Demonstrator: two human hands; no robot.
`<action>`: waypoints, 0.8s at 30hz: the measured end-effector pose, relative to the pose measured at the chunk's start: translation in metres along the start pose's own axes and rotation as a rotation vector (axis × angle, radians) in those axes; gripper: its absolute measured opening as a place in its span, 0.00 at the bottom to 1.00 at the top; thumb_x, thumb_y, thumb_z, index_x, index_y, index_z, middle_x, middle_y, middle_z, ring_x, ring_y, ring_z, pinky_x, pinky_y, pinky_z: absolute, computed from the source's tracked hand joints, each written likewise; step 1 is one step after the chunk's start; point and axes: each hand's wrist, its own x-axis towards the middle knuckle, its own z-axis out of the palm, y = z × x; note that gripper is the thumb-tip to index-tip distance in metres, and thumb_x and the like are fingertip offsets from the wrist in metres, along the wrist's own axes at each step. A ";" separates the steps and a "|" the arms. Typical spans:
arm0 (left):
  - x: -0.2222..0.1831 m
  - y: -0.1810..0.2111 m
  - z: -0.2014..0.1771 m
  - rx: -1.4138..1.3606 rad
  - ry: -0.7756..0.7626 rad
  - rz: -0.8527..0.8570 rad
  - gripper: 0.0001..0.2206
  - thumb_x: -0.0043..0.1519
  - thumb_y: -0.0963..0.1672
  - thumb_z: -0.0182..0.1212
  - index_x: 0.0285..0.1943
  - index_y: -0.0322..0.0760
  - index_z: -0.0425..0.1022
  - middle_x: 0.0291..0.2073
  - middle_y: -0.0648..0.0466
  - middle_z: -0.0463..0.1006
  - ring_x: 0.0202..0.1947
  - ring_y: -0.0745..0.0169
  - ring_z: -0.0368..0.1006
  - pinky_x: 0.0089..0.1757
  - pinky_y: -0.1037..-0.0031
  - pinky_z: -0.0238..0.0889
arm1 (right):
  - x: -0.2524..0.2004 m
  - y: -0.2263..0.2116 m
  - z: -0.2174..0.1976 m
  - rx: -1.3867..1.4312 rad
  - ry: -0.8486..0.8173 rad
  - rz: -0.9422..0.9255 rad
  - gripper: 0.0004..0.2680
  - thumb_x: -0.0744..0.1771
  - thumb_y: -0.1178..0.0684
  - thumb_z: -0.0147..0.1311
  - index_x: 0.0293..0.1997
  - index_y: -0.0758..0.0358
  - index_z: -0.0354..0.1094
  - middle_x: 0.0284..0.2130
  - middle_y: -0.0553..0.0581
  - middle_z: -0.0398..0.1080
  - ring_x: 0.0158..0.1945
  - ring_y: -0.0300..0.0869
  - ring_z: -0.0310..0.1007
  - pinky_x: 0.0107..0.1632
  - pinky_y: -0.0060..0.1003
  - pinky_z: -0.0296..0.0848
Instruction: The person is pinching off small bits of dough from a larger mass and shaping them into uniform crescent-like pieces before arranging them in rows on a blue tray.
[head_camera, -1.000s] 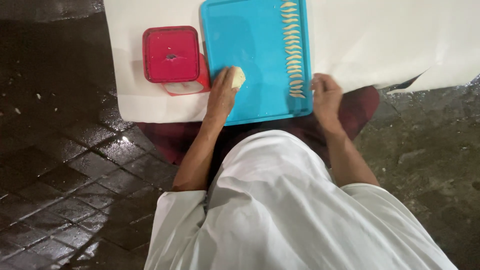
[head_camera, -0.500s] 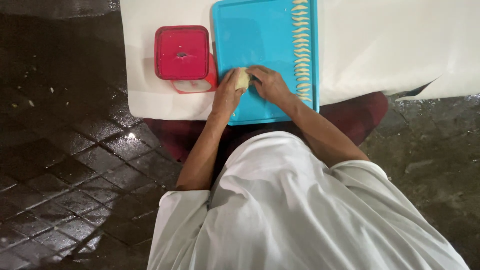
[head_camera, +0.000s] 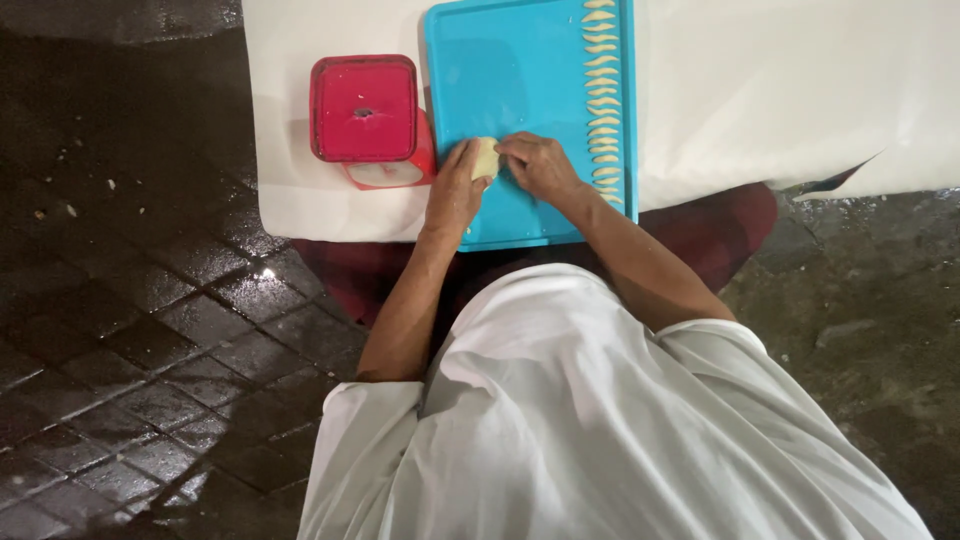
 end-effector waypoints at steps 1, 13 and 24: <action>0.000 -0.002 0.001 -0.009 0.021 0.021 0.33 0.55 0.42 0.77 0.71 0.34 0.67 0.64 0.44 0.70 0.65 0.48 0.69 0.64 0.67 0.65 | -0.003 -0.001 -0.005 0.024 -0.030 -0.022 0.06 0.65 0.61 0.57 0.42 0.58 0.77 0.37 0.59 0.78 0.43 0.55 0.80 0.46 0.48 0.79; -0.001 -0.007 0.011 0.008 0.109 0.097 0.34 0.51 0.41 0.78 0.68 0.32 0.68 0.61 0.41 0.72 0.63 0.45 0.69 0.64 0.66 0.64 | -0.009 0.010 0.009 -0.365 -0.027 -0.089 0.09 0.61 0.58 0.64 0.43 0.53 0.74 0.29 0.52 0.72 0.34 0.48 0.77 0.38 0.43 0.80; -0.002 0.010 -0.004 -0.022 0.097 0.108 0.36 0.49 0.40 0.79 0.68 0.29 0.68 0.60 0.38 0.72 0.62 0.41 0.70 0.63 0.63 0.64 | -0.033 -0.032 -0.055 0.489 -0.108 0.574 0.04 0.68 0.59 0.58 0.46 0.62 0.78 0.29 0.54 0.77 0.35 0.36 0.73 0.43 0.39 0.77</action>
